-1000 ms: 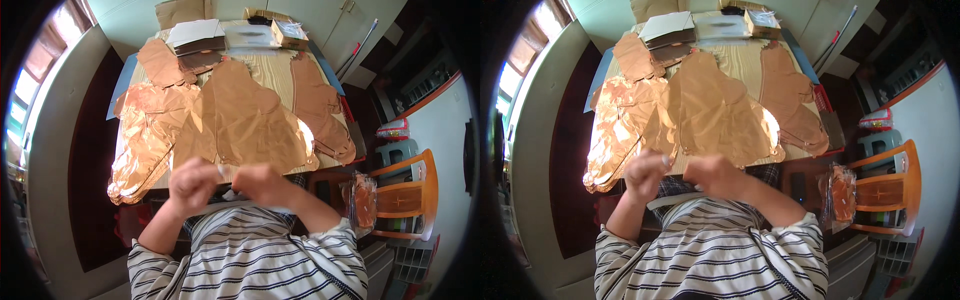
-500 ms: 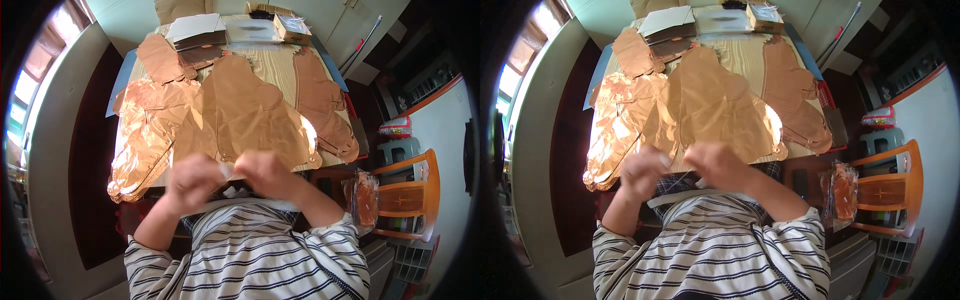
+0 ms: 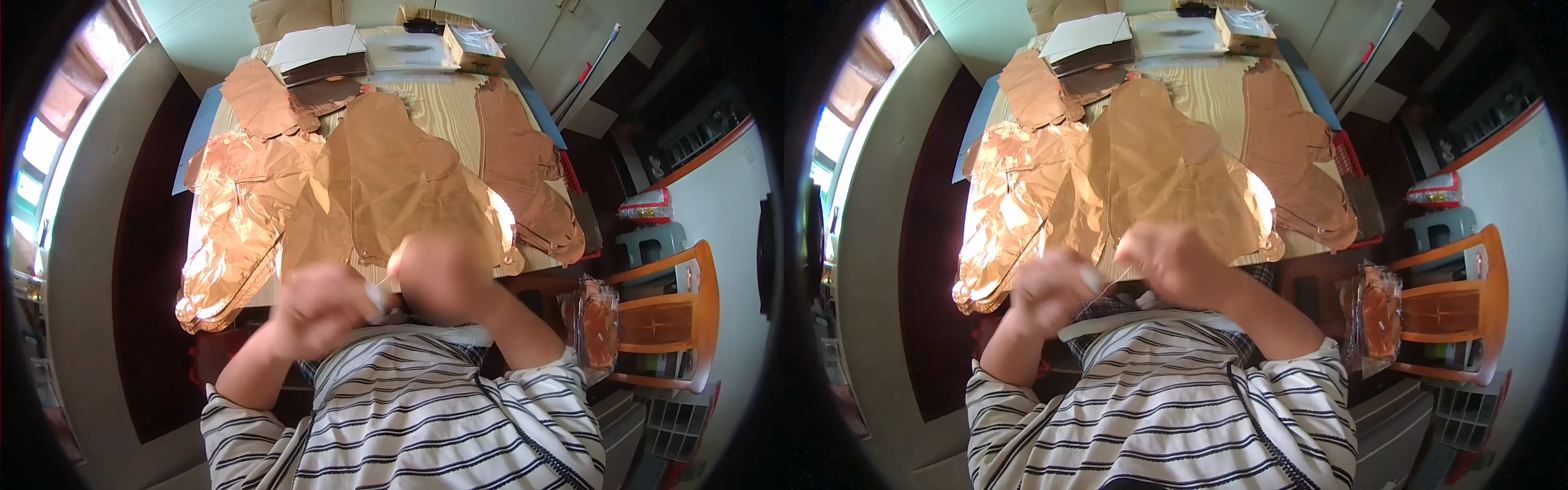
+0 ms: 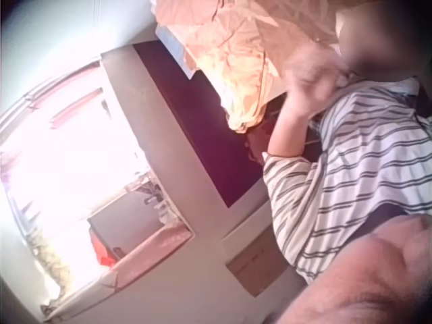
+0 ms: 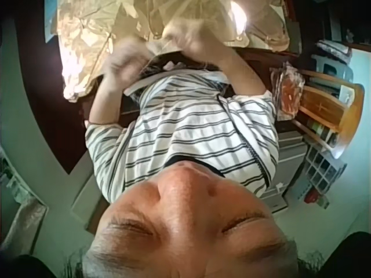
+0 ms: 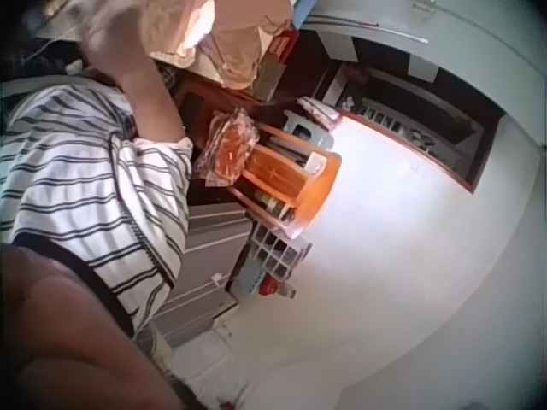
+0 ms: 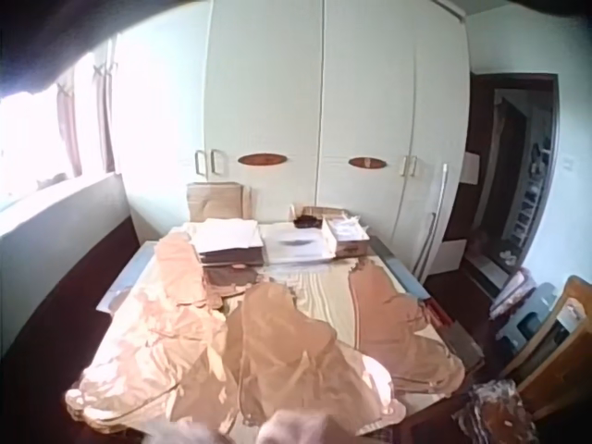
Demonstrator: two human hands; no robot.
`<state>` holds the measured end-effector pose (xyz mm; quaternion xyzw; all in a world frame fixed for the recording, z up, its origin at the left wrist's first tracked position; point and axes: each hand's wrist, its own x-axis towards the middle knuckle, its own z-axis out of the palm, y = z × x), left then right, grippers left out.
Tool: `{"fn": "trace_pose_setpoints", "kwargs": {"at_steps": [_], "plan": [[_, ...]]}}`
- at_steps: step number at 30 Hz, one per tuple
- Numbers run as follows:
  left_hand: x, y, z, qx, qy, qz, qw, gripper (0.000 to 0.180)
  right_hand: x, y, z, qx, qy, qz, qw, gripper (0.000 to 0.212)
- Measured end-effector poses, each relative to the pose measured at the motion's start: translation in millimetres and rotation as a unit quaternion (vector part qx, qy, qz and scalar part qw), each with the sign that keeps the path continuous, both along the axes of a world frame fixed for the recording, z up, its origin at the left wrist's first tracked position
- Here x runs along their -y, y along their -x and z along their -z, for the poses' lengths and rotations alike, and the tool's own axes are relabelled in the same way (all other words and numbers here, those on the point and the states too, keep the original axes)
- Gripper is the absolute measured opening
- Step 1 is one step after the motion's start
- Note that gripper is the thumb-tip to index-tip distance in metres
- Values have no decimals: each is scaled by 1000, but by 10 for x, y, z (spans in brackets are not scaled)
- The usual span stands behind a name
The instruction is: Attaching strings or valves to deflated foil balloons at a workstation.
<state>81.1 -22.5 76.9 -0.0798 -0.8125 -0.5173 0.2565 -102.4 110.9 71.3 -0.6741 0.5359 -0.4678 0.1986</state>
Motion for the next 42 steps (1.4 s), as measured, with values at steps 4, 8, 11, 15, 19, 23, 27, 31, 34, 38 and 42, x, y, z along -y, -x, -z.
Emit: {"fn": "trace_pose_setpoints", "kwargs": {"at_steps": [4,8,11,15,19,23,27,31,34,38,42], "plan": [[176,52,290,20,99,-17,995,20,-117,-179,-77,3,44,-70,997,5],[29,62,90,-88,-63,47,993,19,13,-50,9,13,1,-1,1000,6],[166,87,119,111,115,-103,982,18,-146,-191,-16,-1,18,-127,992,6],[-68,91,67,-60,-125,102,985,13,5,48,-5,-13,-5,64,998,4],[145,112,178,71,74,-102,990,19,-121,-195,-51,-44,72,-106,991,3],[-57,62,73,-1,-154,102,983,9,25,45,-35,-26,23,59,998,1],[123,98,84,82,3,-88,993,8,-132,-189,-10,-9,31,-119,992,2],[-44,61,105,34,-65,26,997,7,17,60,4,7,-21,79,997,1],[57,119,2,57,28,-83,995,9,-132,-187,94,-14,-8,-116,993,2],[-91,87,93,56,-46,16,997,15,-6,99,-113,-26,2,79,997,1],[79,103,-20,71,-33,-70,994,13,-214,-172,49,-1,-24,-114,993,4]]}}
